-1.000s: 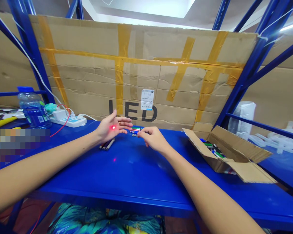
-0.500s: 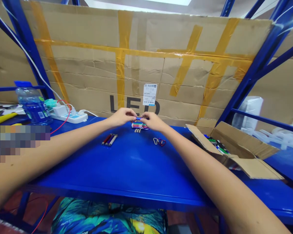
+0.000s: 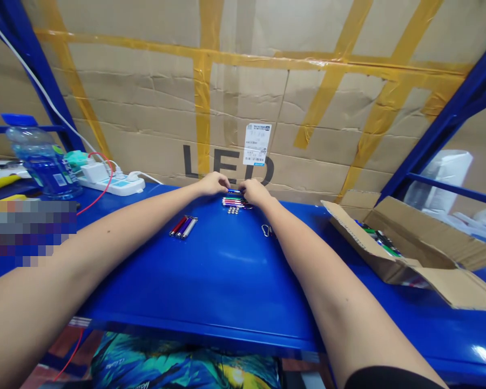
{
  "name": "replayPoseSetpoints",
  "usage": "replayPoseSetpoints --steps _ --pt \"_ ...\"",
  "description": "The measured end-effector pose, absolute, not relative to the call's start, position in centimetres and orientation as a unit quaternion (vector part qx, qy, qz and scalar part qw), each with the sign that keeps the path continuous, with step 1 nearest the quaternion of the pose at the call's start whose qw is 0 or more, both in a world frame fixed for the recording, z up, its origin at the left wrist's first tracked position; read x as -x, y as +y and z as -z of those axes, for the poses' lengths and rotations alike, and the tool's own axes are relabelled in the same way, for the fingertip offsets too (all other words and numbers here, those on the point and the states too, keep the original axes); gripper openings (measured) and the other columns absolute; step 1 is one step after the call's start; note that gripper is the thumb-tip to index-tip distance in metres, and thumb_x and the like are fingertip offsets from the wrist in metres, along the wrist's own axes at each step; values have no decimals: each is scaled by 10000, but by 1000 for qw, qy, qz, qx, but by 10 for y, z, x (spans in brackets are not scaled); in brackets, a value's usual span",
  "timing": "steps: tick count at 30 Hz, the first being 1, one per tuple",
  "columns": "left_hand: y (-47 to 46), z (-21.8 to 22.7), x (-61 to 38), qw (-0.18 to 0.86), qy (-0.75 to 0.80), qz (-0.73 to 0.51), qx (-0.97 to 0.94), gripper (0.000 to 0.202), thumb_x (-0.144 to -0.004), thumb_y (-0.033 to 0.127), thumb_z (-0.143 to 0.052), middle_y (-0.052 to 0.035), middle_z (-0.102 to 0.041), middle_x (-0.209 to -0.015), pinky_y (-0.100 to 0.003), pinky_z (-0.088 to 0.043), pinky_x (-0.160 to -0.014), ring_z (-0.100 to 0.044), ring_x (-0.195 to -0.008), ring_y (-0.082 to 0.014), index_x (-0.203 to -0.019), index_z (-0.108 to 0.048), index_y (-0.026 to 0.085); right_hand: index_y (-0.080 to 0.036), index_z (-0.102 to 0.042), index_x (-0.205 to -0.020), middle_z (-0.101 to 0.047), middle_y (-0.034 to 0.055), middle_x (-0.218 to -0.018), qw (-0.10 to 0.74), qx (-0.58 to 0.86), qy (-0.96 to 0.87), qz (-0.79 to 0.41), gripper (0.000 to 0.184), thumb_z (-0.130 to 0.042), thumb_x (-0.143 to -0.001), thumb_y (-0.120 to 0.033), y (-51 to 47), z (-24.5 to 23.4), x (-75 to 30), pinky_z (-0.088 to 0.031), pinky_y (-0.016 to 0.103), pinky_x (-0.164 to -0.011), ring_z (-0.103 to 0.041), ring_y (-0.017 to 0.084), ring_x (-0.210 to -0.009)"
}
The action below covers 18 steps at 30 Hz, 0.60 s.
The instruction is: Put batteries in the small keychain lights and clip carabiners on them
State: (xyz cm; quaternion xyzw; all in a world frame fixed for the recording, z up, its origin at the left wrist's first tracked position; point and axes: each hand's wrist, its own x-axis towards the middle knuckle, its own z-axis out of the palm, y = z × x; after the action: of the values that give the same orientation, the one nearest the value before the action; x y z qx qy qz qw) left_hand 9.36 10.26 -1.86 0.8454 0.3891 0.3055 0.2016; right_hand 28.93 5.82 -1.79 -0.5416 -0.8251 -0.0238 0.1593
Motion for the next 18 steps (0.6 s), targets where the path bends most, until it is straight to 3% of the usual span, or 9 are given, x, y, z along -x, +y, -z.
replayPoseSetpoints --steps 12,18 --pt "95 19 -99 208 396 -231 -864 207 -680 118 -632 -78 -741 -858 -301 -485 -753 -641 -801 -203 -840 -763 135 -162 -774 -957 -750 101 -946 117 557 -822 -12 390 -541 -679 -18 51 19 -290 -438 247 -716 -647 207 -830" --pt "89 18 -99 201 373 -215 -880 262 -737 215 -629 -101 -734 -978 -299 -473 -797 -646 -897 -222 -952 -747 123 -154 -756 -999 -745 110 -993 125 550 -825 -15 378 -525 -719 -49 45 19 -289 -439 244 -704 -650 205 -840"
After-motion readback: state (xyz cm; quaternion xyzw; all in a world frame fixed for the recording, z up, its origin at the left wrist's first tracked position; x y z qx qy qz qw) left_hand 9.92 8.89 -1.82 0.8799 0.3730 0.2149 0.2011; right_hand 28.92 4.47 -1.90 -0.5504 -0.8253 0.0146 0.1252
